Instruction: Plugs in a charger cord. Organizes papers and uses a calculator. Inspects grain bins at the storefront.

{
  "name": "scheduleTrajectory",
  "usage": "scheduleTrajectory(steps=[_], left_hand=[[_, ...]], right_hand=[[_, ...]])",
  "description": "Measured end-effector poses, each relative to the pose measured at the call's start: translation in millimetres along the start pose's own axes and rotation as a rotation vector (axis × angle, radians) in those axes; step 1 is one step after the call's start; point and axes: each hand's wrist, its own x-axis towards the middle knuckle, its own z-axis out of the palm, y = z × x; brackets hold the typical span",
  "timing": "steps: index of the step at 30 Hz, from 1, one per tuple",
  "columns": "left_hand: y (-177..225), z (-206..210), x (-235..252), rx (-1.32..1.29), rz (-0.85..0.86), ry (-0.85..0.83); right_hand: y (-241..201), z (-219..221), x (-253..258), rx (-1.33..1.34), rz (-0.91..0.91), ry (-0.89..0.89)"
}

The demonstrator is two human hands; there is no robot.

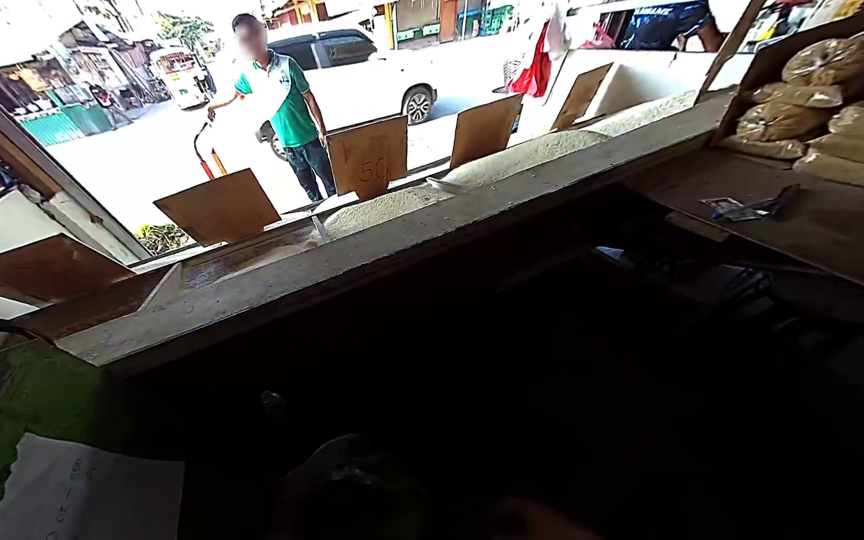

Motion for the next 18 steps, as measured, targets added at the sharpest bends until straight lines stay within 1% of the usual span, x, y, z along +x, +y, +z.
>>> scheduleTrajectory(steps=[2, 4, 5, 7, 8, 10, 11, 12, 14, 15, 16, 17, 18], left_hand=[[19.5, -8.4, -4.1, 0.045, 0.014, 0.048], [40.8, -36.0, -21.5, 0.062, 0.094, 0.159], [50.4, -54.5, -35.0, 0.051, 0.164, 0.216], [68.5, -98.6, -65.9, -0.003, 0.348, 0.286], [77.8, -123.9, -87.4, -0.029, 0.450, 0.289], [93.4, -173.7, -144.2, -0.029, 0.675, 0.289], [98.8, -194.9, -174.2, -0.019, 0.810, 0.346], [103.5, -212.7, -202.4, -0.019, 0.955, 0.450], [110.6, -240.0, -247.3, -0.068, 1.245, 0.733], [114.2, -255.2, -263.9, -0.096, 1.344, 0.887], [118.0, -271.4, -277.0, -0.112, 1.381, 1.050], [121.9, -287.8, -286.6, -0.112, 1.362, 1.207], [125.4, -305.1, -293.6, -0.098, 1.306, 1.332]], right_hand=[[-12.1, -18.2, 17.5, -0.108, 0.010, 0.046], [-30.6, -41.6, 32.8, -0.236, -0.025, 0.119], [-43.1, -53.5, 37.0, -0.280, -0.056, 0.159], [-71.0, -80.0, 41.3, -0.334, -0.145, 0.238], [-86.0, -94.2, 41.8, -0.346, -0.199, 0.283], [-116.6, -121.2, 39.1, -0.355, -0.328, 0.381], [-130.4, -133.8, 36.8, -0.360, -0.424, 0.446], [-141.4, -144.8, 35.1, -0.377, -0.548, 0.532], [-157.5, -162.4, 36.6, -0.477, -0.862, 0.741], [-169.3, -173.6, 37.4, -0.540, -1.023, 0.837], [-183.8, -187.1, 36.5, -0.602, -1.158, 0.913], [-198.6, -201.1, 34.2, -0.662, -1.264, 0.969], [-212.8, -214.6, 30.9, -0.721, -1.333, 1.017]])
